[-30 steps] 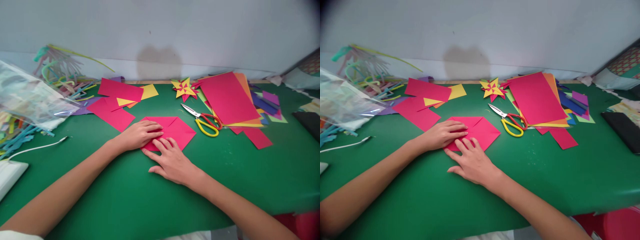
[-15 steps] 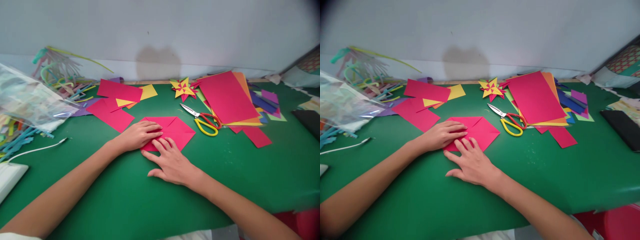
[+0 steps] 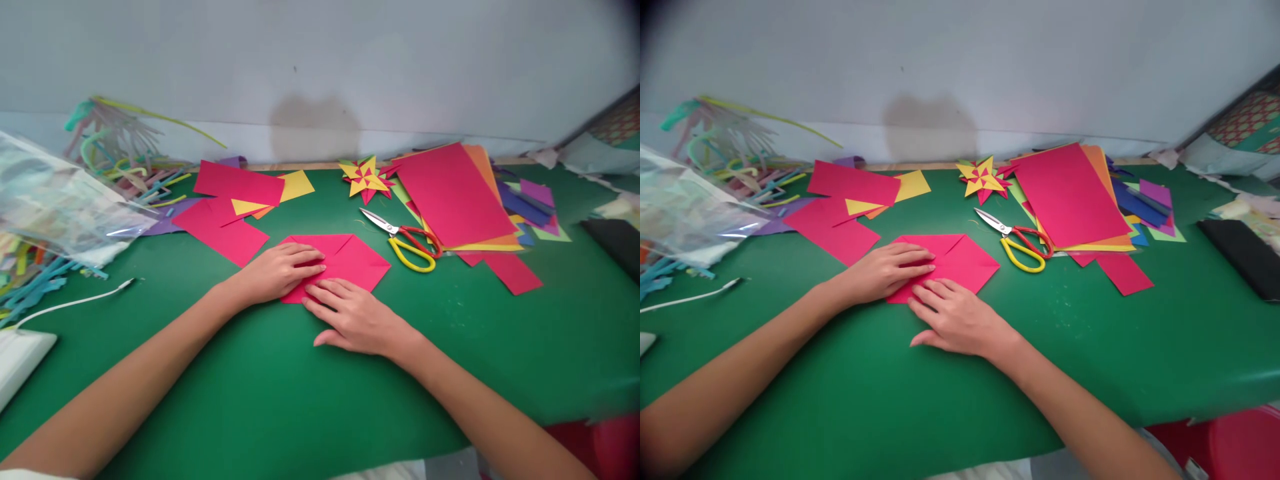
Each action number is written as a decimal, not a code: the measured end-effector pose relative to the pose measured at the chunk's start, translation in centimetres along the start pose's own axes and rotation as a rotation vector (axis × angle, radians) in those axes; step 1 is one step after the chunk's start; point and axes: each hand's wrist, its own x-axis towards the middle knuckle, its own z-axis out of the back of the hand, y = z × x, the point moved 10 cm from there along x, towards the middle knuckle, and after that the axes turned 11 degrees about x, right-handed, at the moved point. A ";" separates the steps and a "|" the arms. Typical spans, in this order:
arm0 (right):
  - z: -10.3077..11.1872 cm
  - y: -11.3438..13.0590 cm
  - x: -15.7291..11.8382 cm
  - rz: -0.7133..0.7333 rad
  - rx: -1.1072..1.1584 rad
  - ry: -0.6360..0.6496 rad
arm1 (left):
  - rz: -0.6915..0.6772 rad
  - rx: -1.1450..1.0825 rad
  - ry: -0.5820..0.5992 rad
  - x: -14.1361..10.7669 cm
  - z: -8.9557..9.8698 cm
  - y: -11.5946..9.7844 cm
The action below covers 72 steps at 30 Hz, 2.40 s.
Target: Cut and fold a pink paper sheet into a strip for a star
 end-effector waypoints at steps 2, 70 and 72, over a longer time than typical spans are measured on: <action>0.0 -0.1 0.0 0.010 0.011 0.018 | 0.000 -0.003 -0.002 0.0 0.0 0.0; 2.1 -2.5 -1.9 -0.106 0.094 0.172 | 0.067 -0.146 0.022 -0.2 0.1 0.3; 2.4 -2.8 -2.2 -0.123 0.140 0.164 | 0.067 -0.143 0.028 -0.2 0.1 0.3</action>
